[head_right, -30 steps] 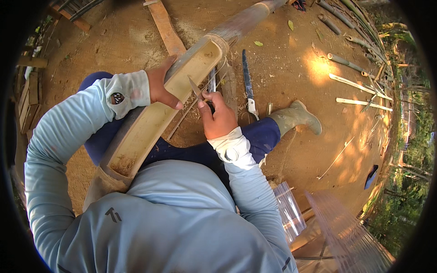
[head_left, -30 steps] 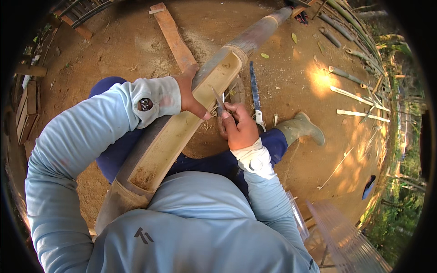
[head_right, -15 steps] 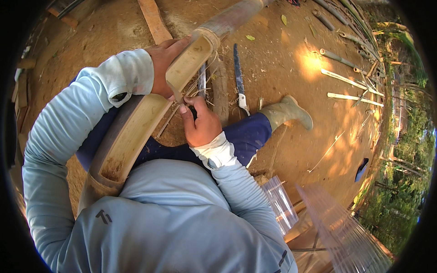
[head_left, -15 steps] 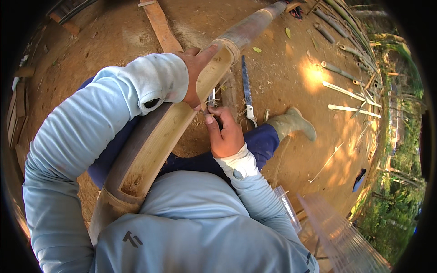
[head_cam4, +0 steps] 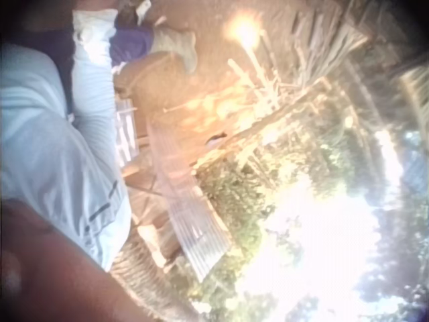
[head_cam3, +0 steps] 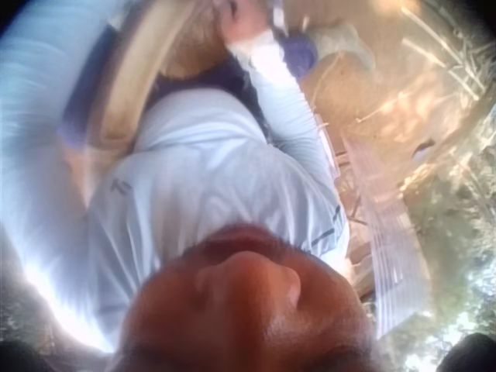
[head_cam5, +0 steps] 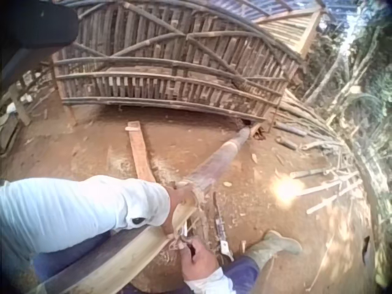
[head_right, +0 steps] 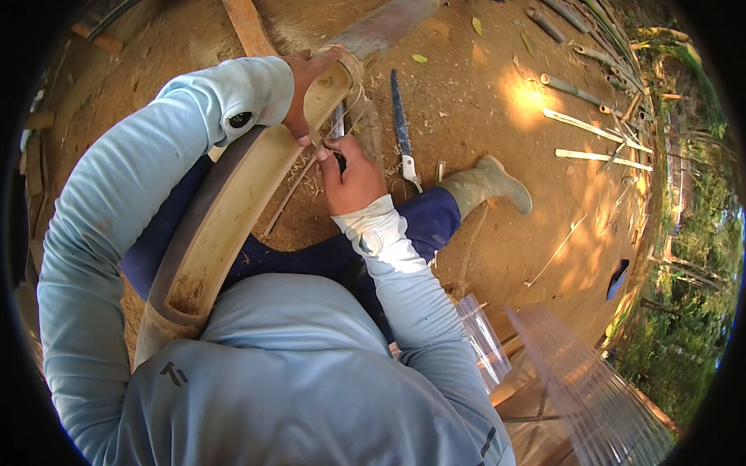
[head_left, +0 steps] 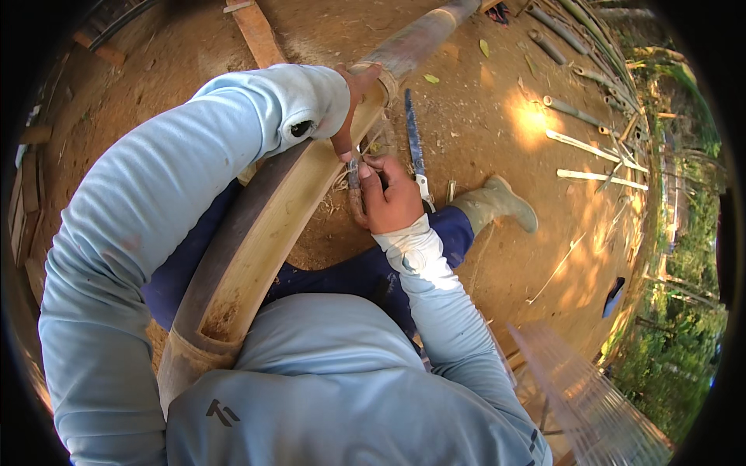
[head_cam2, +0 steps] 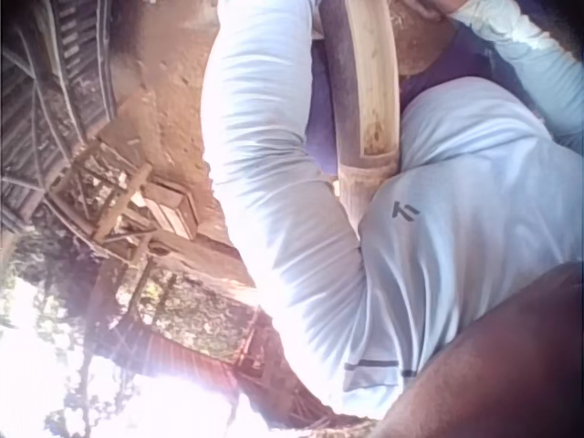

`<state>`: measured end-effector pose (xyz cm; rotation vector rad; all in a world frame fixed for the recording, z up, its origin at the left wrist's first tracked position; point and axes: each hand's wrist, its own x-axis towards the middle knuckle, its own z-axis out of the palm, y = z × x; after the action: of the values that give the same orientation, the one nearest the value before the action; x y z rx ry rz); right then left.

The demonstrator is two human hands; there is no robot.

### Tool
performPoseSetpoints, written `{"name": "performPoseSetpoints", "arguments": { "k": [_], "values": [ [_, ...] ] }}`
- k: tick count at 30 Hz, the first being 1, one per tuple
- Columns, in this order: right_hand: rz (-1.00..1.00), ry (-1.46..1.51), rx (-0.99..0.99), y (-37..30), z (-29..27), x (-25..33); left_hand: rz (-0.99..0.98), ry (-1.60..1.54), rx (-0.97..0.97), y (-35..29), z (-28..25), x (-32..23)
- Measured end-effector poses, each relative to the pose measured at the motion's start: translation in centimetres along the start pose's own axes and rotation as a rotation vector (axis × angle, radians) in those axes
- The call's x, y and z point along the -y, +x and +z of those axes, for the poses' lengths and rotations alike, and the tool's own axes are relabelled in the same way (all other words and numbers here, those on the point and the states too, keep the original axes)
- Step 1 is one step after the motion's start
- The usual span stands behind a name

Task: The person sits on the ground and uses a knife to carve and hollow out a long bamboo pole. They repeatedly scrape the interior and edges of the bamboo, removing thin shavings and refining the shape of the opening.

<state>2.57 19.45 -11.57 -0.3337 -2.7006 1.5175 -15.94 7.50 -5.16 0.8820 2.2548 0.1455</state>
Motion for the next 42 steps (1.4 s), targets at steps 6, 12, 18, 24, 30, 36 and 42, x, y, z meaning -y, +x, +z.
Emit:
{"name": "performPoseSetpoints", "arguments": {
  "k": [6, 12, 18, 24, 30, 36, 42],
  "values": [
    [-0.039, -0.009, -0.064, 2.8, -0.5, -2.4, 0.028, -0.058, -0.020, 4.3, -0.3, 0.7],
    [-0.044, -0.133, -0.041, 5.6, -1.6, -3.6, 0.003, -0.010, -0.074, 6.6, -0.8, 0.6],
    [-0.027, -0.139, -0.054, 7.8, -2.0, -4.6, -0.057, -0.022, -0.104, 7.3, -1.0, 0.2],
    [-0.031, -0.095, -0.042, 4.7, -1.3, -2.9, 0.053, -0.055, -0.100, 4.5, 0.0, 0.9],
    [-0.105, -0.021, -0.029, 1.3, 0.0, -1.3, 0.050, 0.099, 0.048, 1.8, -0.4, 0.1],
    [-0.119, -0.066, 0.015, 1.1, -0.4, -0.8, 0.053, 0.112, 0.109, 1.8, -0.9, 0.0],
    [-0.132, -0.086, -0.032, 2.4, -0.4, -1.2, 0.084, 0.127, 0.095, 3.7, -1.2, 0.5]
  ]
}}
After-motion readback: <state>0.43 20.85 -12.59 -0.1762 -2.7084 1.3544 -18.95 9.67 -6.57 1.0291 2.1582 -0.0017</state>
